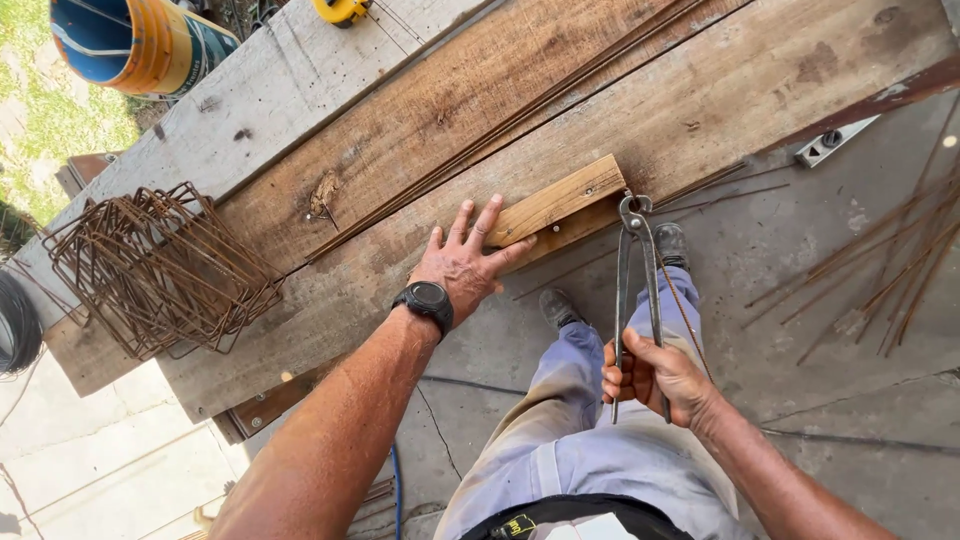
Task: The person uses a metal bending tool to bend thin metal rods into rectangular shapes on a wooden workbench. They repeatedly position the rods against a wooden jig, apply pressure with the tool to form the bends, and place the finished pieces onto a pile.
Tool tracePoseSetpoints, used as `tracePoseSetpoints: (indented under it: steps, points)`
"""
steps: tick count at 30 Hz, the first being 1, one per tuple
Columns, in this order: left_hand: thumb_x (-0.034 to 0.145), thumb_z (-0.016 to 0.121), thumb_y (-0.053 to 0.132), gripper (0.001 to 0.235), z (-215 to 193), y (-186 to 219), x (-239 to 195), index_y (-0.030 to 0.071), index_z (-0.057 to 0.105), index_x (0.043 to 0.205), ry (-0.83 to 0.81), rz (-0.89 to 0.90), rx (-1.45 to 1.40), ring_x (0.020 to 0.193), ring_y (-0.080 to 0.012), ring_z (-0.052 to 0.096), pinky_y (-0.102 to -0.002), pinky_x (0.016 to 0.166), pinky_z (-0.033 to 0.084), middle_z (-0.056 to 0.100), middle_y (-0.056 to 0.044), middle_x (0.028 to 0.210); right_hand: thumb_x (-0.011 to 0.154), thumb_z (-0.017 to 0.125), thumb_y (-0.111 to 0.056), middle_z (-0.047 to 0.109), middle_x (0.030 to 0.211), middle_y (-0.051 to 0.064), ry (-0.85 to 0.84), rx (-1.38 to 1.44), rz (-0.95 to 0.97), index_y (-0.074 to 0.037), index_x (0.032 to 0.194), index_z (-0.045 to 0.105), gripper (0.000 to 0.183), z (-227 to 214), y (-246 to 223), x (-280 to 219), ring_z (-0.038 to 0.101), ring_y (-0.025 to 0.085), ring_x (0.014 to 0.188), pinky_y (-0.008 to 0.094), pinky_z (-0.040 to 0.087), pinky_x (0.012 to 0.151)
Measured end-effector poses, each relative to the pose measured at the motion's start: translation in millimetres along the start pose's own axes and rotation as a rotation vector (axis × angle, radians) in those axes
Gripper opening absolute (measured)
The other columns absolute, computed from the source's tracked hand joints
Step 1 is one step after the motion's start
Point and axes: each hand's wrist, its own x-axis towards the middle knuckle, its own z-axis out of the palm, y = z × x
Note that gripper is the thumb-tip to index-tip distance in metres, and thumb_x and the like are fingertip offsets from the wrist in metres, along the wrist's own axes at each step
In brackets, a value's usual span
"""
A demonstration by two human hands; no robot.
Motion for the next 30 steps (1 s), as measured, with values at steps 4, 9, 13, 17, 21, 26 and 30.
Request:
tracePoseSetpoints:
  steps: [4, 9, 13, 17, 21, 26, 30]
  points:
    - [0.087, 0.077, 0.039, 0.075, -1, -1, 1, 0.047, 0.037, 0.150, -0.004, 0.001, -0.009, 0.150, -0.0489, 0.014, -0.068, 0.109, 0.036, -0.004, -0.013, 0.166, 0.096, 0.057, -0.048, 0.060, 0.067, 0.017, 0.074, 0.002, -0.015, 0.001, 0.097, 0.066, 0.050, 14, 8, 9, 0.070, 0.035, 0.062, 0.053, 0.062, 0.066]
    - [0.086, 0.077, 0.040, 0.077, 4, -1, 3, 0.049, 0.035, 0.150, -0.004, 0.001, 0.002, 0.150, -0.0485, 0.014, -0.068, 0.109, 0.036, -0.004, -0.013, 0.166, 0.097, 0.058, -0.047, 0.060, 0.066, 0.015, 0.121, -0.019, -0.034, 0.001, 0.095, 0.066, 0.048, 34, 3, 3, 0.071, 0.034, 0.063, 0.048, 0.061, 0.063]
    - [0.086, 0.077, 0.040, 0.077, 4, -3, 3, 0.048, 0.036, 0.150, 0.011, 0.006, 0.003, 0.150, -0.0485, 0.015, -0.068, 0.108, 0.037, -0.003, -0.013, 0.166, 0.097, 0.059, -0.047, 0.061, 0.066, 0.014, 0.129, -0.022, -0.048, 0.000, 0.093, 0.066, 0.048, 39, 3, 6, 0.072, 0.032, 0.063, 0.045, 0.061, 0.064]
    - [0.085, 0.078, 0.041, 0.077, 3, -1, 2, 0.049, 0.036, 0.149, 0.013, 0.000, 0.017, 0.150, -0.0478, 0.016, -0.067, 0.109, 0.038, -0.001, -0.013, 0.166, 0.096, 0.060, -0.048, 0.061, 0.065, 0.015, 0.135, 0.000, -0.052, 0.000, 0.093, 0.066, 0.049, 41, 9, 11, 0.072, 0.033, 0.063, 0.046, 0.061, 0.063]
    - [0.085, 0.078, 0.041, 0.078, 2, -1, 2, 0.048, 0.035, 0.150, 0.005, -0.001, 0.019, 0.150, -0.0485, 0.015, -0.068, 0.108, 0.037, -0.002, -0.014, 0.166, 0.096, 0.059, -0.049, 0.062, 0.065, 0.015, 0.106, 0.025, -0.061, -0.002, 0.092, 0.066, 0.048, 38, 16, 17, 0.073, 0.033, 0.064, 0.046, 0.062, 0.064]
    - [0.085, 0.078, 0.043, 0.080, 8, -2, 2, 0.048, 0.034, 0.151, 0.006, 0.000, 0.021, 0.150, -0.0483, 0.015, -0.068, 0.108, 0.037, -0.001, -0.014, 0.166, 0.097, 0.059, -0.048, 0.065, 0.067, 0.016, 0.087, 0.014, -0.055, -0.001, 0.094, 0.066, 0.047, 33, 13, 12, 0.073, 0.033, 0.065, 0.046, 0.062, 0.065]
    - [0.086, 0.076, 0.043, 0.077, 3, -3, 5, 0.049, 0.034, 0.150, 0.008, -0.006, 0.023, 0.150, -0.0474, 0.015, -0.067, 0.110, 0.037, -0.003, -0.012, 0.167, 0.097, 0.058, -0.043, 0.071, 0.075, 0.017, 0.058, -0.032, -0.072, -0.003, 0.099, 0.068, 0.041, 43, -5, 1, 0.075, 0.032, 0.074, 0.045, 0.061, 0.070]
